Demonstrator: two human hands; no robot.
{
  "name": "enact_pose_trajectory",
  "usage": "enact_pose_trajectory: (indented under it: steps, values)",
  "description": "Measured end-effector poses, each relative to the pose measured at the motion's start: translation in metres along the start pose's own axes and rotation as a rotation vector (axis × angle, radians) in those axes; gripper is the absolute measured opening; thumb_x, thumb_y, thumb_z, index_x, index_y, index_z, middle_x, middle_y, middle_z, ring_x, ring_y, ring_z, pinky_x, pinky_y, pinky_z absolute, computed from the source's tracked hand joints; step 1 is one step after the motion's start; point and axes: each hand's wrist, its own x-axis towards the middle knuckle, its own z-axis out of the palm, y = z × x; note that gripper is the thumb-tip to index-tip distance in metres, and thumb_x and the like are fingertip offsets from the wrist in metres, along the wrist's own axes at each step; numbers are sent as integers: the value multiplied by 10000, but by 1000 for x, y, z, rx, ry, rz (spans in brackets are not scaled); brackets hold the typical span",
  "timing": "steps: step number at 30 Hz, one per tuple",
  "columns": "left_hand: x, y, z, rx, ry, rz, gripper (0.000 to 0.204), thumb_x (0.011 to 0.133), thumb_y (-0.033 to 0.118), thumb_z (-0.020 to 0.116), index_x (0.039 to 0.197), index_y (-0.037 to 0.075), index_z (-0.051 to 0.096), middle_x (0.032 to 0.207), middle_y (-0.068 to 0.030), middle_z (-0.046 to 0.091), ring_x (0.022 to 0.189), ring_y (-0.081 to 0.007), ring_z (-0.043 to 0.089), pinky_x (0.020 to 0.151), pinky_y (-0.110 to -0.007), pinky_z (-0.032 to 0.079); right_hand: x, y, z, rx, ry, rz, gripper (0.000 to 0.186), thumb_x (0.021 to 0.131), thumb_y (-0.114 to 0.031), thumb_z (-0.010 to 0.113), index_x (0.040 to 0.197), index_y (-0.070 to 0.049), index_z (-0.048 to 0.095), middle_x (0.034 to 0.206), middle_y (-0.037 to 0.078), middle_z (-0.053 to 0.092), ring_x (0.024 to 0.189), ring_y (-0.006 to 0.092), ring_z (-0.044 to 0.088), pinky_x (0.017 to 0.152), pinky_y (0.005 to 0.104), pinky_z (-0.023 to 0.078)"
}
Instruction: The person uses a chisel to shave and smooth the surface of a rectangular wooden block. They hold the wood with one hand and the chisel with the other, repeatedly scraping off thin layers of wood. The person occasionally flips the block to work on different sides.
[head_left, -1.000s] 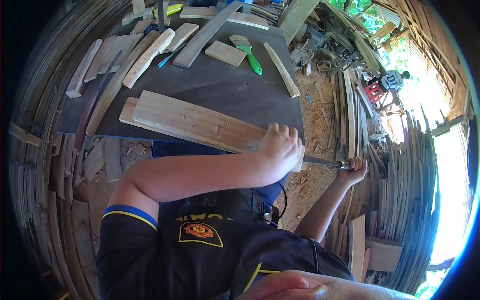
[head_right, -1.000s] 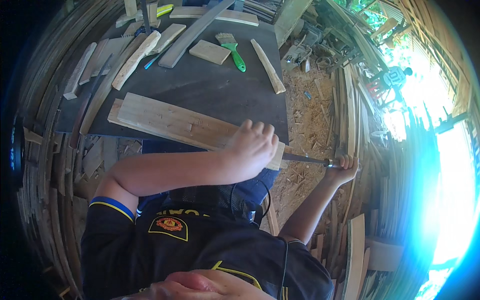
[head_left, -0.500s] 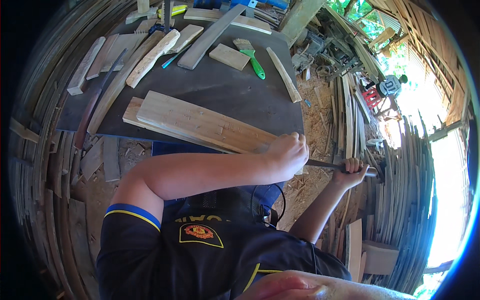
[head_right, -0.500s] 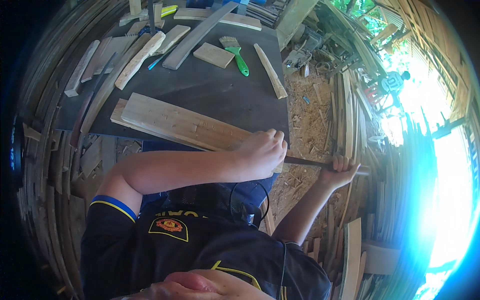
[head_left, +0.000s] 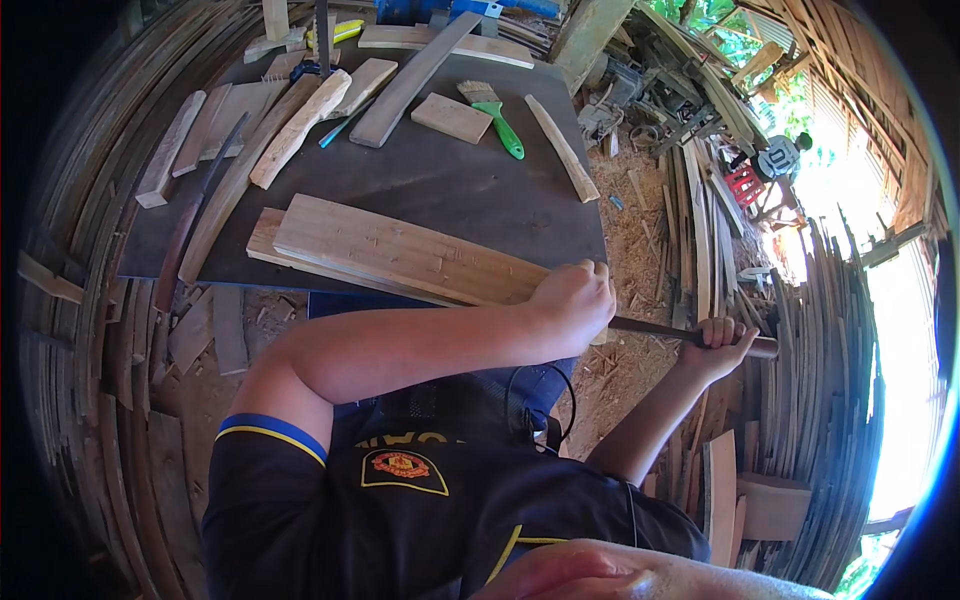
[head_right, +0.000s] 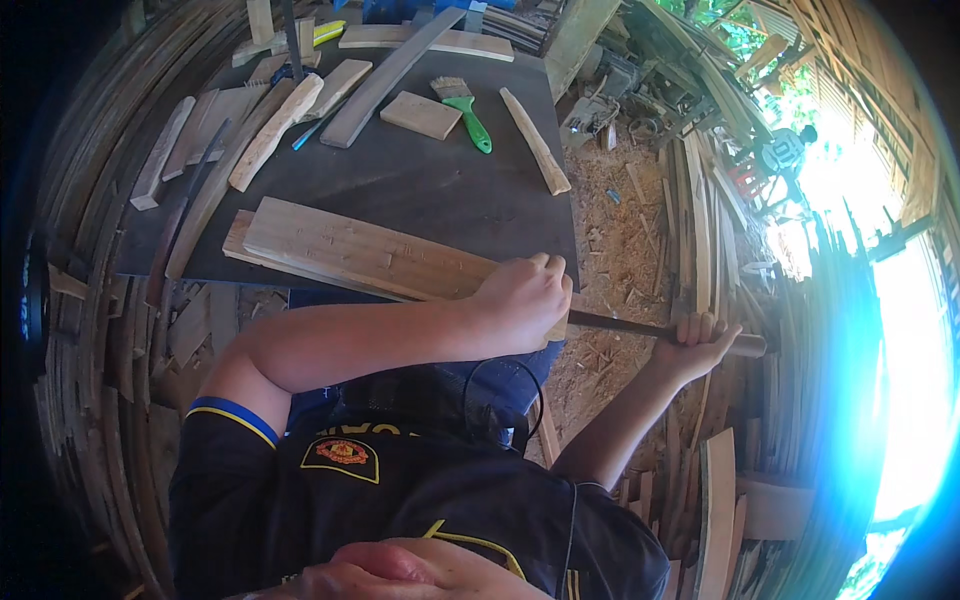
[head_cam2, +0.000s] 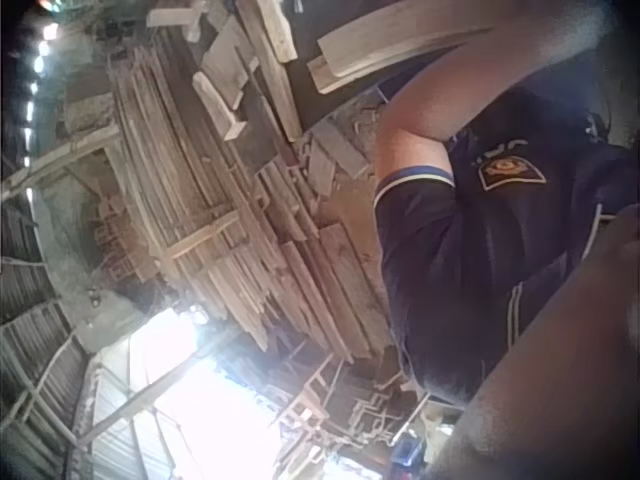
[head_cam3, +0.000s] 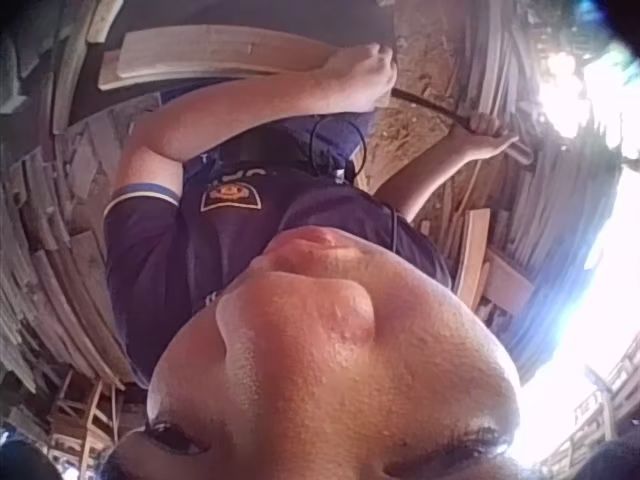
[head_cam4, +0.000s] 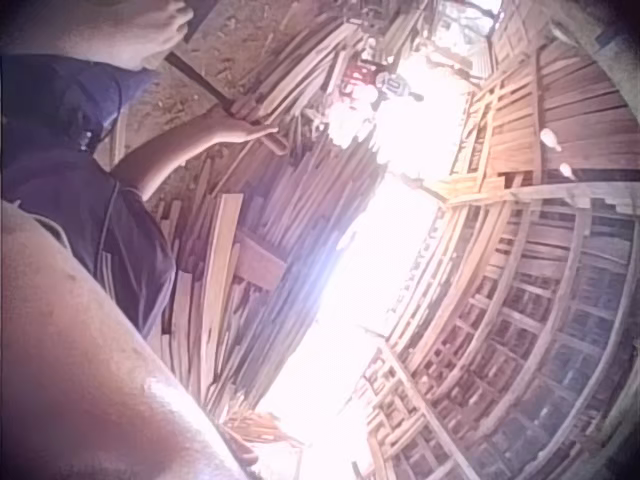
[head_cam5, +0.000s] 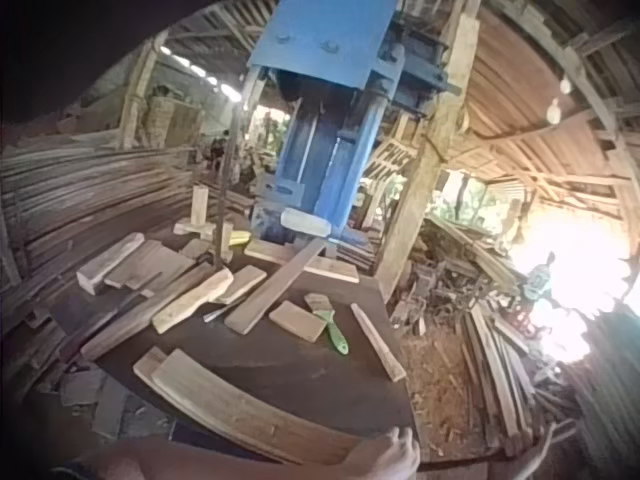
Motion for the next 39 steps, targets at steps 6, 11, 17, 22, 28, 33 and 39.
enact_pose_trajectory:
  steps: [6,11,17,22,28,33,39]
  values:
    - [2,1,-5,-73,27,-23,294,633,172,741,837,-20,651,875,-139,604,849,-261,631,695,-349,558,8,-30,-18,-48,-57,-98,388,1063,-356,522,761,-148,397,580,-54,246,460,61,200,382,230,202]
    - [3,-2,-5,-124,39,-31,305,641,161,760,857,-15,634,909,-161,610,884,-291,647,762,-356,573,-19,-19,-13,2,87,-51,392,1051,-369,539,754,-168,383,605,-46,264,478,77,205,399,253,205]
    - [2,-4,-13,-105,35,-28,285,642,122,761,866,-7,642,916,-146,619,876,-271,650,744,-343,574,-35,-12,-21,13,32,-130,344,1049,-428,525,837,-173,430,623,-46,286,493,72,213,442,269,187]
    - [3,-5,-13,-80,51,-26,324,641,131,787,890,-5,630,898,-142,616,877,-285,661,793,-350,576,-37,-9,-25,29,39,-104,335,1055,-446,505,877,-171,434,627,-46,289,502,77,222,463,268,204]
    - [8,-3,-19,-113,-7,-55,477,626,231,868,984,14,643,974,-139,637,963,-314,670,846,-396,563,-36,-12,-25,-19,6,-151,343,1049,-444,520,880,-162,425,623,-45,288,500,80,240,463,272,220]
    - [8,-1,-18,-79,-37,-72,555,626,240,848,1101,35,649,1009,-120,630,958,-323,665,845,-425,548,-35,-24,-32,-8,5,-159,355,1041,-446,535,875,-152,422,621,-39,301,496,82,255,462,271,232]
    - [10,1,-22,-44,-65,-78,578,612,244,876,1094,31,640,1017,-124,623,980,-316,656,865,-407,549,-49,-19,-23,22,37,-159,321,1042,-420,541,878,-154,468,617,-48,300,495,74,255,463,257,237]
